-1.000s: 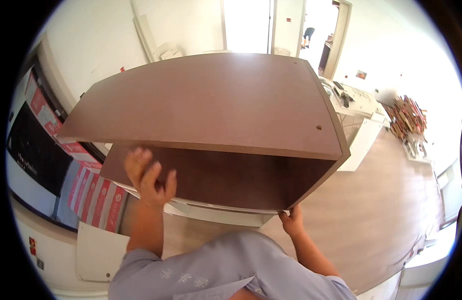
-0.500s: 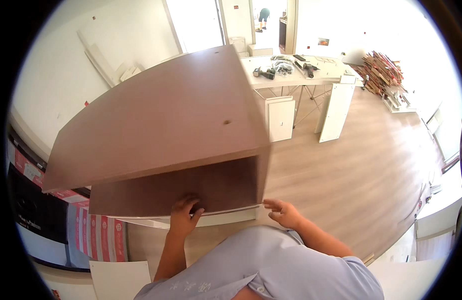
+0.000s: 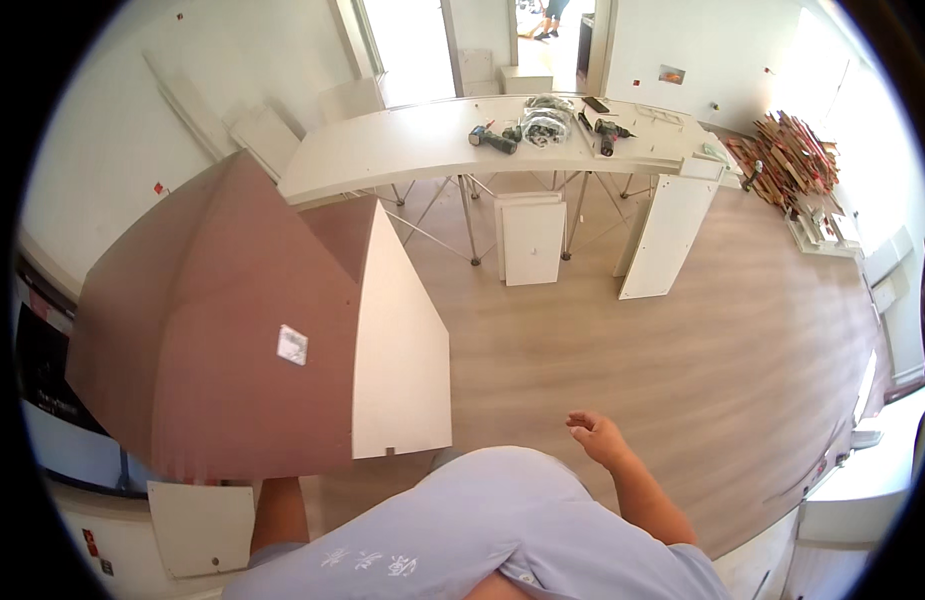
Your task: The person assembles a wooden cabinet by picking up wooden panels, positioning them together, and securing them using a drill and a manual screwdriver.
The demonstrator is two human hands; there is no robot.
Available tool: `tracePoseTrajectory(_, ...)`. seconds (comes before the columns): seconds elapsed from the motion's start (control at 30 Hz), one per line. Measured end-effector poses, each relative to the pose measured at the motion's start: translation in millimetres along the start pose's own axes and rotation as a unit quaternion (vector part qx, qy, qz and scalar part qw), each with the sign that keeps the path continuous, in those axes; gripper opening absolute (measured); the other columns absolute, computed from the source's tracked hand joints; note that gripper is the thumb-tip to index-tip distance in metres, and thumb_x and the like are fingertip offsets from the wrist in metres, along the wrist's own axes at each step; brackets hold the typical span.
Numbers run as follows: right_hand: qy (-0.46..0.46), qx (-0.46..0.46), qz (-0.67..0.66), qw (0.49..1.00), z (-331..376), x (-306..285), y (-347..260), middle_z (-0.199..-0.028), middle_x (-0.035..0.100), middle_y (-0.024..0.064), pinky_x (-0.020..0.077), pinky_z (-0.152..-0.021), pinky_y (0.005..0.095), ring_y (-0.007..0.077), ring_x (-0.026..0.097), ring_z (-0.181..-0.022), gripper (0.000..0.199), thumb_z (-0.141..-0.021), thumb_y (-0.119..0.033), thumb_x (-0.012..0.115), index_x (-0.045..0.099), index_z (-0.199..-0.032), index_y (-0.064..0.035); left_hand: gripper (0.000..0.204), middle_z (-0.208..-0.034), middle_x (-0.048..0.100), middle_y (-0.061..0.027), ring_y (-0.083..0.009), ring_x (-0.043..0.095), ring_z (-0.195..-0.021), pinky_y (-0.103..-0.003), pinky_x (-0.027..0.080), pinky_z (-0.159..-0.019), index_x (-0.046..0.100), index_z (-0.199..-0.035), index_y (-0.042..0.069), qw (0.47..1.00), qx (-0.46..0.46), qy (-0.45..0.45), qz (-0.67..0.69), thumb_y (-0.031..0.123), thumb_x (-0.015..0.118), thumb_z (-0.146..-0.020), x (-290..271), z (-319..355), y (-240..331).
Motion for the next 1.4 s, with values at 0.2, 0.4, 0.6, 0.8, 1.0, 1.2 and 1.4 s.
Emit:
tracePoseTrajectory(0.2, -0.067, 0.025, 0.056, 0.996, -69, -31, -27, -0.131, 0.071, 0.0135, 0.0507, -0.104, 0.0361, 0.0236, 0.066, -0.122, 0.042, -0.098, -0.013, 0.061, 0.061, -0.137, 0.0022, 0.045, -0.127, 0.070, -0.0164, -0.0377, 0.065, -0.118, -0.045, 0.052, -0.101, 0.065, -0.132, 0.006, 0.990, -0.116, -0.082, -0.007, 0.037, 0.064, -0.099, -4, 25, 5)
tracePoseTrajectory(0.4, -0.190, 0.013, 0.112, 0.975, -178, 6, -79, -0.129, 0.072, 0.0128, 0.0504, -0.105, 0.0359, 0.0240, 0.067, -0.122, 0.045, -0.094, -0.015, 0.063, 0.063, -0.137, -0.0004, 0.044, -0.126, 0.070, -0.0164, -0.0379, 0.065, -0.117, -0.045, 0.052, -0.101, 0.066, -0.131, 0.006, 0.961, -0.236, -0.144, -0.010, 0.037, 0.064, -0.099, 1, 57, 24)
tracePoseTrajectory(0.6, -0.200, -0.060, 0.204, 0.956, -287, -15, -162, -0.124, 0.075, 0.0116, 0.0524, -0.102, 0.0353, 0.0234, 0.069, -0.116, 0.042, -0.094, -0.018, 0.063, 0.066, -0.134, -0.0029, 0.043, -0.126, 0.070, -0.0164, -0.0381, 0.065, -0.117, -0.045, 0.052, -0.101, 0.066, -0.130, 0.006, 0.925, -0.330, -0.190, 0.013, 0.036, 0.063, -0.100, 19, 53, 57)
tracePoseTrajectory(0.8, -0.128, -0.054, 0.184, 0.973, -420, -35, -195, -0.114, 0.077, 0.0092, 0.0554, -0.092, 0.0329, 0.0194, 0.072, -0.101, 0.040, -0.090, -0.015, 0.065, 0.070, -0.127, -0.0005, 0.042, -0.125, 0.070, -0.0164, -0.0382, 0.065, -0.116, -0.045, 0.052, -0.100, 0.066, -0.130, 0.006, 0.881, -0.414, -0.227, 0.034, 0.036, 0.063, -0.100, 44, 35, 106)
tracePoseTrajectory(1.0, -0.105, -0.126, 0.239, 0.957, -582, -41, -244, -0.108, 0.078, 0.0114, 0.0566, -0.088, 0.0343, 0.0212, 0.073, -0.095, 0.036, -0.090, -0.017, 0.066, 0.073, -0.121, -0.0008, 0.041, -0.125, 0.070, -0.0165, -0.0384, 0.065, -0.116, -0.045, 0.052, -0.100, 0.066, -0.129, 0.006, 0.833, -0.477, -0.277, 0.047, 0.035, 0.063, -0.100, 90, -6, 136)
tracePoseTrajectory(1.2, 0.025, -0.219, 0.262, 0.940, -774, -88, -372, -0.110, 0.076, 0.0169, 0.0550, -0.094, 0.0394, 0.0320, 0.072, -0.103, 0.037, -0.089, -0.018, 0.067, 0.072, -0.123, -0.0042, 0.041, -0.124, 0.070, -0.0165, -0.0386, 0.065, -0.115, -0.045, 0.052, -0.099, 0.067, -0.129, 0.006, 0.770, -0.531, -0.347, 0.071, 0.035, 0.062, -0.100, 151, -64, 147)
tracePoseTrajectory(1.4, 0.129, -0.277, 0.326, 0.895, -923, -120, -436, -0.134, 0.063, 0.0263, 0.0453, -0.111, 0.0436, 0.0384, 0.058, -0.130, 0.046, -0.086, -0.016, 0.066, 0.065, -0.127, 0.0060, 0.040, -0.124, 0.070, -0.0165, -0.0388, 0.065, -0.115, -0.045, 0.052, -0.099, 0.067, -0.128, 0.006, 0.674, -0.574, -0.445, 0.137, 0.034, 0.062, -0.101, 211, -128, 171)
Point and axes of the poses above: each hand's wrist, its own z-axis away from the middle knuckle, its own x-axis out of the palm, y = z × x, the point moved 8 cm from there along -z, towards the middle knuckle
